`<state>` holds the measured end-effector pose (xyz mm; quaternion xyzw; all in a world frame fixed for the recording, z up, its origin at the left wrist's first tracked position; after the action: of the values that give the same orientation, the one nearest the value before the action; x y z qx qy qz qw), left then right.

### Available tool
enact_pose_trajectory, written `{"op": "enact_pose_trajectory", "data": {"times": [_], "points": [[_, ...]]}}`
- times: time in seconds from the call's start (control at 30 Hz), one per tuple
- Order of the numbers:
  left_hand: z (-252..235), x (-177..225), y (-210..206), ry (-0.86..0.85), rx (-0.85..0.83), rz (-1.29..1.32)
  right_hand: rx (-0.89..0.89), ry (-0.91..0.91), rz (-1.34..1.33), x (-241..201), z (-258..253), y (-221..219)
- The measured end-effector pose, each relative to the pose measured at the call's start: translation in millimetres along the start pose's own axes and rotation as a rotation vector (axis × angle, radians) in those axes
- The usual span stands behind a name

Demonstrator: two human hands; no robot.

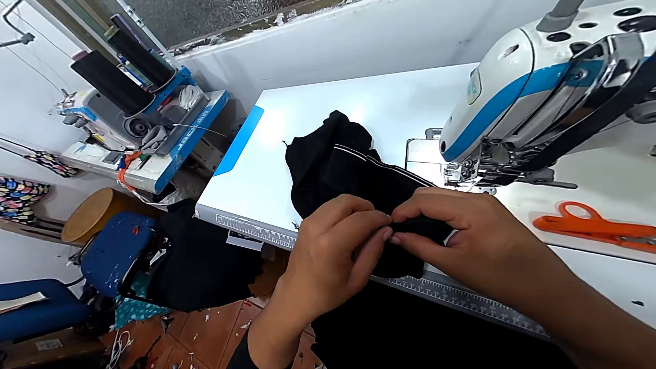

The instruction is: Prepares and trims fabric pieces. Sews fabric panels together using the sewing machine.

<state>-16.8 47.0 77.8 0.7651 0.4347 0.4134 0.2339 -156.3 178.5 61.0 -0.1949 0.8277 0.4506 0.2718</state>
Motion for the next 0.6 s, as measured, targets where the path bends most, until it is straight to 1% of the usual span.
{"op": "enact_pose_trajectory", "data": {"times": [0.07,0.13,0.23,0.3,0.4,0.47,0.53,0.6], "points": [[-2.8,5.1,-2.1,-0.019,-0.011,-0.209,0.021,-0.028,0.082,-2.9,-1.4,-1.4],[-4.5,7.1,-6.2,-0.059,0.025,-0.394,0.031,-0.074,0.063,-5.2,-2.5,-2.1],[-3.6,4.6,-16.0,-0.11,0.15,-0.469,0.06,-0.122,-0.004,-10.1,-2.0,-6.6],[-1.2,1.9,-23.7,-0.082,0.234,-0.408,0.043,-0.132,-0.037,-11.2,-2.3,-9.4],[1.0,-1.3,-28.5,0.006,0.32,-0.188,-0.004,-0.146,-0.092,-8.5,-3.1,-12.8],[-1.1,-0.9,-28.4,0.058,0.363,-0.056,-0.012,-0.154,-0.213,-7.9,-2.6,-16.2],[-3.6,-0.4,-26.2,0.096,0.356,0.02,-0.006,-0.148,-0.352,-8.4,-3.0,-15.6],[-5.2,-2.2,-21.5,0.102,0.311,0.039,-0.012,-0.139,-0.418,-7.6,-3.6,-13.4]]}}
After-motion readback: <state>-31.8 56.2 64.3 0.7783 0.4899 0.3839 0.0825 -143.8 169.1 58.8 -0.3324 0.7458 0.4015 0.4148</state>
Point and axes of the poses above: each hand's wrist, its own z-axis away from the middle knuckle, its own y-axis out of the back of the hand, x = y × z, the point moved 2 cm from there along -z, towards the middle knuckle, and after that the axes turned 11 degrees about -x, right-handed, at the moved point
